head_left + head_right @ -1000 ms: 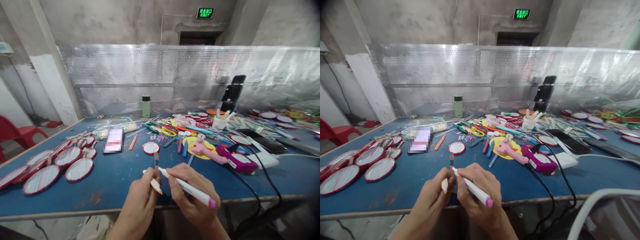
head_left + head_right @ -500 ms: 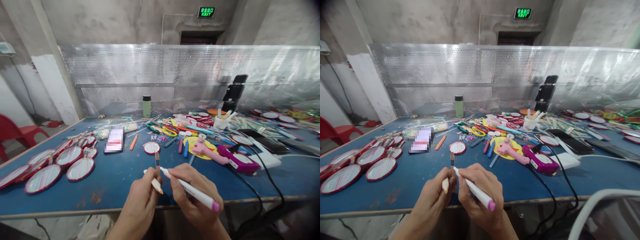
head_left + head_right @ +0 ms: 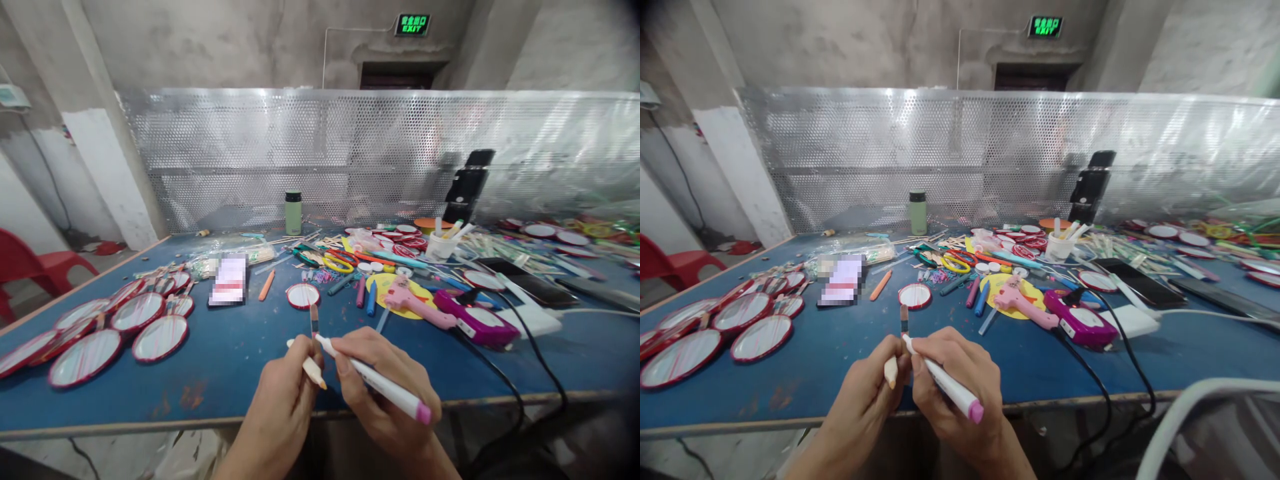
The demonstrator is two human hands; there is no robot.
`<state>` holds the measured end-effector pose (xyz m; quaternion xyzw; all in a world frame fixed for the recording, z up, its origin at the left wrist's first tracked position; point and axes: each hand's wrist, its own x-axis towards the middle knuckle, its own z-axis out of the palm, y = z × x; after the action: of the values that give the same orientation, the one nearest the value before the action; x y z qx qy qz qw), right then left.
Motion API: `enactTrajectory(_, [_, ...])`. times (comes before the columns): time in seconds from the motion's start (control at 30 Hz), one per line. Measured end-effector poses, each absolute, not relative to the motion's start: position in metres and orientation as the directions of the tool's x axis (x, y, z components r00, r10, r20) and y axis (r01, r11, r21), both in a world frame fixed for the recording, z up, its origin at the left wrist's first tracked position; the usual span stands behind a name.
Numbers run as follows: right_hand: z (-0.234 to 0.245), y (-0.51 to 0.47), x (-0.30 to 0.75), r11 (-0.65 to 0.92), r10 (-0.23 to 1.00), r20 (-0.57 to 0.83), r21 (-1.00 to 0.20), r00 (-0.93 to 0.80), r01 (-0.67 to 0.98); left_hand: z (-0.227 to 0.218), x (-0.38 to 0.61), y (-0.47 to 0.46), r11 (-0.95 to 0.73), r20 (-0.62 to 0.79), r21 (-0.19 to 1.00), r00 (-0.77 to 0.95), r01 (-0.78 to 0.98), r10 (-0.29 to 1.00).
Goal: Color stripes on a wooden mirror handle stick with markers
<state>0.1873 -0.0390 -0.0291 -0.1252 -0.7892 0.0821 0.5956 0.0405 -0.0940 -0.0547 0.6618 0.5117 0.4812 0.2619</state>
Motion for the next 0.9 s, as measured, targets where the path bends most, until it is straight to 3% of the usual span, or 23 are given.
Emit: enactTrajectory(0.9, [-0.0307, -0.0391, 0.1883, 0.959, 0.276, 0.930, -0.251, -0.243, 0.129, -0.0539, 0.0402, -0.0935, -0.355, 0.373, 0.846, 0.033, 0.399, 0.927])
